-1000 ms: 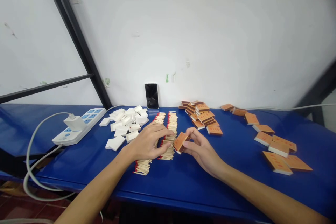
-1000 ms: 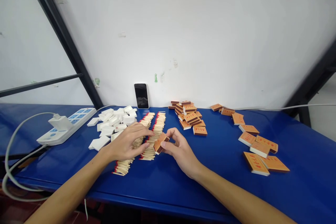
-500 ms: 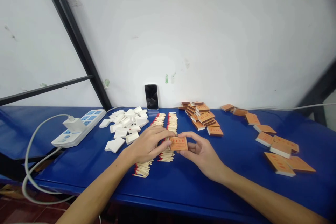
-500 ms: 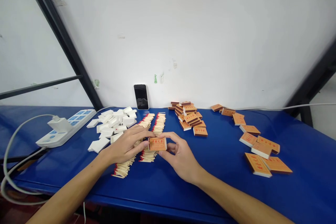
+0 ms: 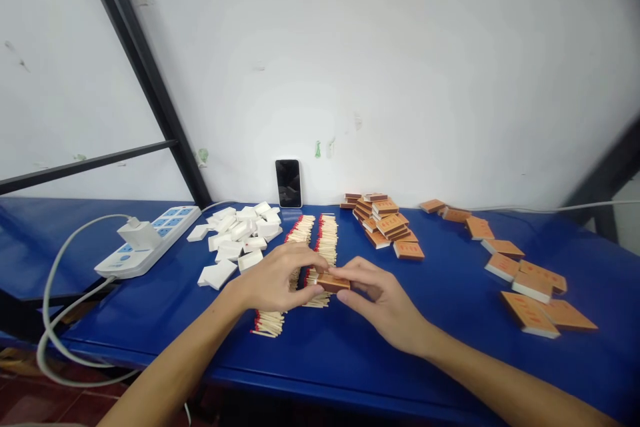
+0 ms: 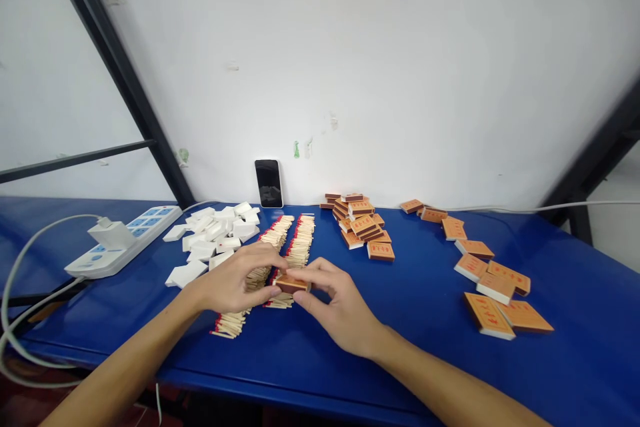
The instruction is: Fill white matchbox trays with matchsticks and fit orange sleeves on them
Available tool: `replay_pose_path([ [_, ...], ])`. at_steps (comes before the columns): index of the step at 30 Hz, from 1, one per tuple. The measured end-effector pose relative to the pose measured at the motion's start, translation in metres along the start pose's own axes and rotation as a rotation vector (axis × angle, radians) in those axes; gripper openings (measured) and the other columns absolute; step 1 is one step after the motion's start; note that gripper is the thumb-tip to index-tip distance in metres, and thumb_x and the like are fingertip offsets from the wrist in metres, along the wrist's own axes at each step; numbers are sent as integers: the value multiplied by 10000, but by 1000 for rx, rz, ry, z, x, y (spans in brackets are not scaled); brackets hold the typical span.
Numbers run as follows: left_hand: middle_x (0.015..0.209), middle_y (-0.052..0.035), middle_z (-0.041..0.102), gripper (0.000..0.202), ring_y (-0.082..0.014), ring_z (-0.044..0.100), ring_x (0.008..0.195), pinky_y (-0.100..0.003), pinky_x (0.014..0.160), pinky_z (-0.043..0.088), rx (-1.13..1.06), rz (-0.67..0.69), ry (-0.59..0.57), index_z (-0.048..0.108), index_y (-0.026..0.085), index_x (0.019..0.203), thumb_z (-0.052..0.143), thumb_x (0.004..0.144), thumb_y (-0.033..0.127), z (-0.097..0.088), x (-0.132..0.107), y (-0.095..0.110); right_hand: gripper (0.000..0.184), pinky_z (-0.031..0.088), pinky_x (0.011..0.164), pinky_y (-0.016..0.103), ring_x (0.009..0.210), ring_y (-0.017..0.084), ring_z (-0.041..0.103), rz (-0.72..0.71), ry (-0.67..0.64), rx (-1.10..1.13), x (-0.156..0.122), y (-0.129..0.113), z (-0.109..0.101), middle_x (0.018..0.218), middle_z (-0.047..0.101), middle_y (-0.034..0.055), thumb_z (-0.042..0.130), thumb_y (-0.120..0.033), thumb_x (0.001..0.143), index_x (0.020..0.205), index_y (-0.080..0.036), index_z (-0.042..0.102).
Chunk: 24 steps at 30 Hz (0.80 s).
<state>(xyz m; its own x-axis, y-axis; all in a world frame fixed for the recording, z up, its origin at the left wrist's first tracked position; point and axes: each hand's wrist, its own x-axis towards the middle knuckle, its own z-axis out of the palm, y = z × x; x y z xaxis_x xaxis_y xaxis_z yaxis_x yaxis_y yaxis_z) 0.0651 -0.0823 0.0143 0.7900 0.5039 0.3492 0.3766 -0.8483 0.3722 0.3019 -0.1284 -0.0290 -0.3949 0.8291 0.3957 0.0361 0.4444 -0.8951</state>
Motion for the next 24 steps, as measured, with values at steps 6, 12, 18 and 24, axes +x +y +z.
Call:
replay_pose_path([
  [6, 1097, -58, 731, 356, -225, 679, 988, -357, 927, 508, -27, 48, 17, 626, 222, 1187, 690, 838, 241, -7, -4, 2, 335, 535, 927, 364, 1033, 204, 644, -186, 23, -214, -4, 1, 3, 1120, 656, 64, 659, -184, 920, 1235, -292, 699],
  [12, 1139, -68, 724, 396, -234, 677, 1029, -379, 985, 501, 4, 40, -7, 619, 240, 1240, 698, 852, 253, -10, -7, 1, 377, 521, 981, 390, 1104, 226, 628, -158, 0, -291, 0, 3, 4, 1185, 632, 80, 666, -141, 872, 1227, -265, 672],
  [18, 1167, -58, 717, 437, -246, 672, 1062, -392, 1007, 489, 12, 1, -51, 623, 253, 1225, 771, 816, 288, -12, -8, -1, 433, 514, 965, 389, 1073, 222, 641, -142, -97, -375, -1, 2, 2, 1161, 680, 59, 626, -118, 888, 1291, -275, 613],
  [24, 1256, -68, 687, 574, -262, 646, 1135, -402, 1053, 465, 29, -5, -71, 566, 252, 1330, 782, 798, 276, -12, -10, -2, 428, 501, 984, 417, 1091, 230, 624, -159, -94, -456, -3, 7, 0, 1175, 668, 65, 637, -105, 861, 1260, -259, 605],
])
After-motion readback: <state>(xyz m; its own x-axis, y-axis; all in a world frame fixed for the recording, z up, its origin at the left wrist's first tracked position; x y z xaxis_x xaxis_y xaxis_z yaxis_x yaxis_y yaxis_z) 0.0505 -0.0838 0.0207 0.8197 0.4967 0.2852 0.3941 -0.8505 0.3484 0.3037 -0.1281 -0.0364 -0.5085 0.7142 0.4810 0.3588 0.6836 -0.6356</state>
